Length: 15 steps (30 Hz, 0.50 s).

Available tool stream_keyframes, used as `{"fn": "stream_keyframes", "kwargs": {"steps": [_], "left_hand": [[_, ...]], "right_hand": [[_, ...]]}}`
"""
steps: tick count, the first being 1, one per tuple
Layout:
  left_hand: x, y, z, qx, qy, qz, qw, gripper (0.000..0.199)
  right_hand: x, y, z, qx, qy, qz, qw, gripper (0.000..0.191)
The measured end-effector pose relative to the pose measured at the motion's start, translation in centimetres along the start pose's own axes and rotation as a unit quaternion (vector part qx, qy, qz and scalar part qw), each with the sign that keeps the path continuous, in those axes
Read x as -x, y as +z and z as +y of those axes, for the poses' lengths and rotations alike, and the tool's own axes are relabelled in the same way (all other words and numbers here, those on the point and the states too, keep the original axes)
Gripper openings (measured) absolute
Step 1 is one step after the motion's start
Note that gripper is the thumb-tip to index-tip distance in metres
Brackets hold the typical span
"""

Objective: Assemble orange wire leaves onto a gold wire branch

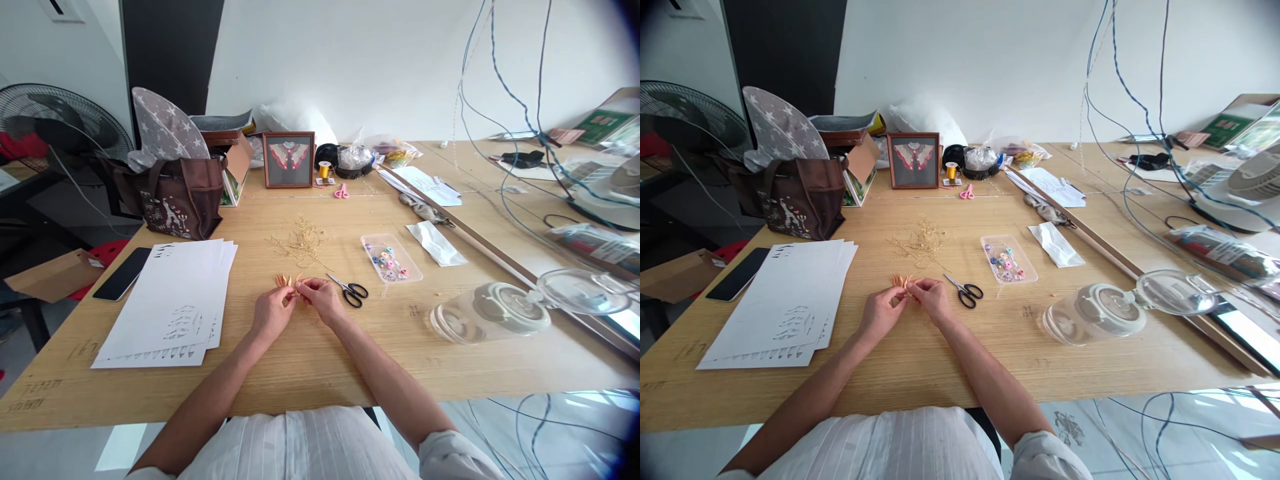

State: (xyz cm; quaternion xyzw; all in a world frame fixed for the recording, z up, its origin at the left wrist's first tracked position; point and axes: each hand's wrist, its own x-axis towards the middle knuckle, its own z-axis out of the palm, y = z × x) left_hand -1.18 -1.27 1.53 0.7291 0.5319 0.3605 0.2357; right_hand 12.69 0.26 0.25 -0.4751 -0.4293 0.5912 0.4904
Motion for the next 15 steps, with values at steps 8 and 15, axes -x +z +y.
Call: {"fn": "stream_keyframes", "kwargs": {"steps": [8, 15], "left_hand": [[-0.28, -0.53, 0.98, 0.0, 0.013, 0.0, 1.0, 0.015], [-0.52, -0.69, 0.25, 0.093, -0.039, -0.033, 0.994, 0.018]], "right_hand": [[0.02, 0.08, 0.04, 0.003, 0.018, 0.013, 1.0, 0.029], [0.16, -0.06, -0.63, -0.036, 0.051, -0.011, 0.998, 0.029]]}}
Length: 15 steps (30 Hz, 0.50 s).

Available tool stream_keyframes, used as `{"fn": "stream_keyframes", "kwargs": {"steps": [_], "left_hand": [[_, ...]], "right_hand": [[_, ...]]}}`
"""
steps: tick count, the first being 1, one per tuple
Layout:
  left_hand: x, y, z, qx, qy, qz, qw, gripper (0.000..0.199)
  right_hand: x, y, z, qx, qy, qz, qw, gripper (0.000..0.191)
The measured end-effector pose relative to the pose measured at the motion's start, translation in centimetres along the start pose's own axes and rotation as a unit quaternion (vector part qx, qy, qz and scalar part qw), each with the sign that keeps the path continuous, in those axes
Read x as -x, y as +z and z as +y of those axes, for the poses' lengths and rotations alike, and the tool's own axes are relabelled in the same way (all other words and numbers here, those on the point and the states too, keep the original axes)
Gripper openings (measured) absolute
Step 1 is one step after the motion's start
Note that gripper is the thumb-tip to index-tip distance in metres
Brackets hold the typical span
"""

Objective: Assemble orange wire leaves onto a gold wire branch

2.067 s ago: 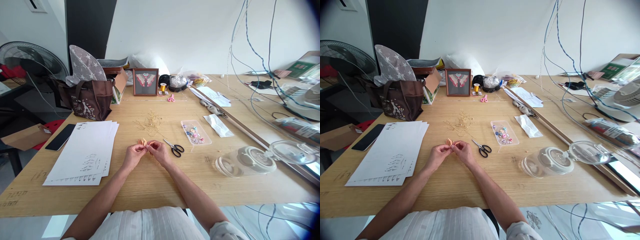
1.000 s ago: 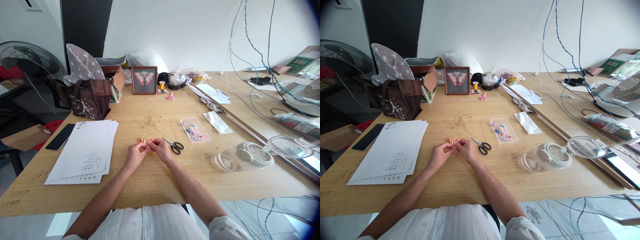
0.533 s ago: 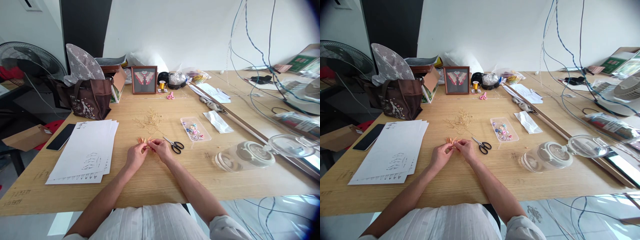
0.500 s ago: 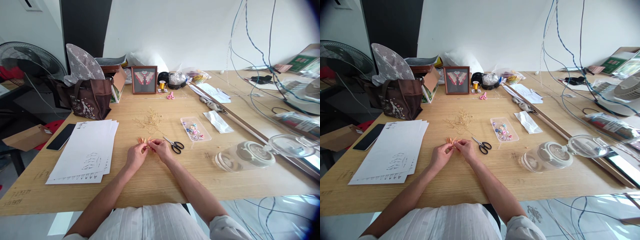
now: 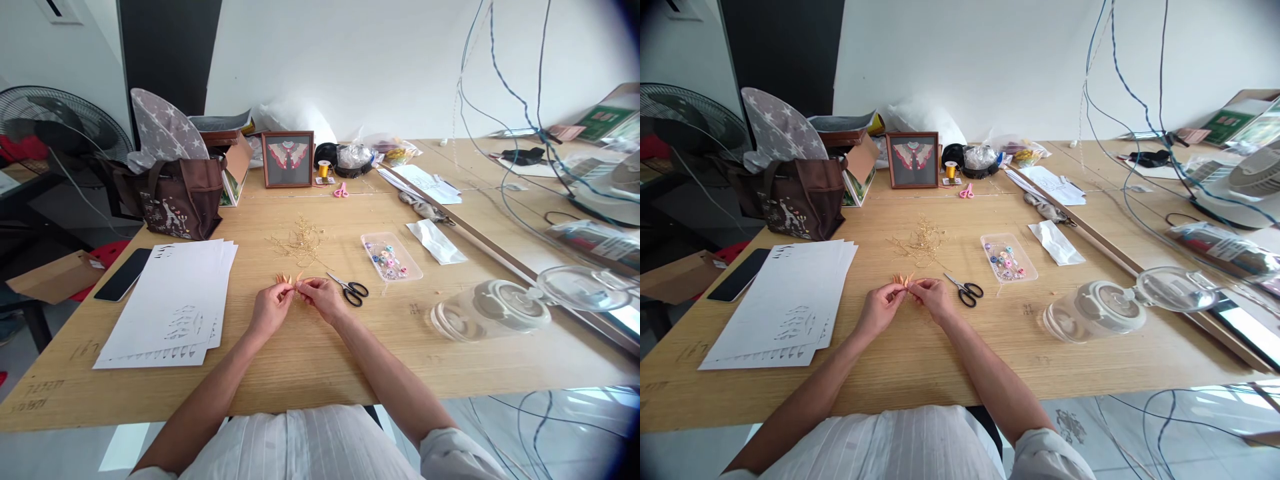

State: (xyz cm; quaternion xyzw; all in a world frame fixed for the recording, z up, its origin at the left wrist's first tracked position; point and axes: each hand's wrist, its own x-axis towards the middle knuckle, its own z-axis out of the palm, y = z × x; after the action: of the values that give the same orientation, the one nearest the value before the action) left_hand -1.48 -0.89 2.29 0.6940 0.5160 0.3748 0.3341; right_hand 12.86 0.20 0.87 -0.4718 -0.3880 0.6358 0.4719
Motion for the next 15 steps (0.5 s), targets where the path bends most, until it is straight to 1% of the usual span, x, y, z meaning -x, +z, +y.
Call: {"fn": "stream_keyframes", "kwargs": {"steps": [5, 7, 9, 11, 12, 15], "left_hand": [[-0.2, 0.1, -0.3, 0.079, -0.026, -0.029, 0.996, 0.02], [-0.3, 0.1, -0.1, 0.132, -0.052, -0.047, 0.989, 0.019], [-0.4, 0.0, 0.1, 0.202, -0.085, -0.061, 0.974, 0.018], [-0.4, -0.1, 0.3, 0.284, -0.131, -0.086, 0.946, 0.019], [-0.4, -0.2, 0.4, 0.327, -0.16, -0.102, 0.926, 0.02], [-0.3, -0.2, 0.6, 0.45, -0.247, -0.144, 0.846, 0.018]], "right_hand": [[0.2, 0.0, -0.4, -0.03, 0.032, -0.008, 0.999, 0.033], [0.2, 0.0, -0.4, -0.042, 0.037, -0.016, 0.998, 0.034], [0.2, 0.0, -0.5, -0.057, 0.036, -0.03, 0.997, 0.034], [0.3, 0.1, -0.7, -0.067, 0.031, -0.046, 0.996, 0.034], [0.4, 0.1, -0.8, -0.07, 0.028, -0.053, 0.996, 0.033], [0.7, 0.3, -1.3, -0.083, 0.024, -0.064, 0.994, 0.031]]}}
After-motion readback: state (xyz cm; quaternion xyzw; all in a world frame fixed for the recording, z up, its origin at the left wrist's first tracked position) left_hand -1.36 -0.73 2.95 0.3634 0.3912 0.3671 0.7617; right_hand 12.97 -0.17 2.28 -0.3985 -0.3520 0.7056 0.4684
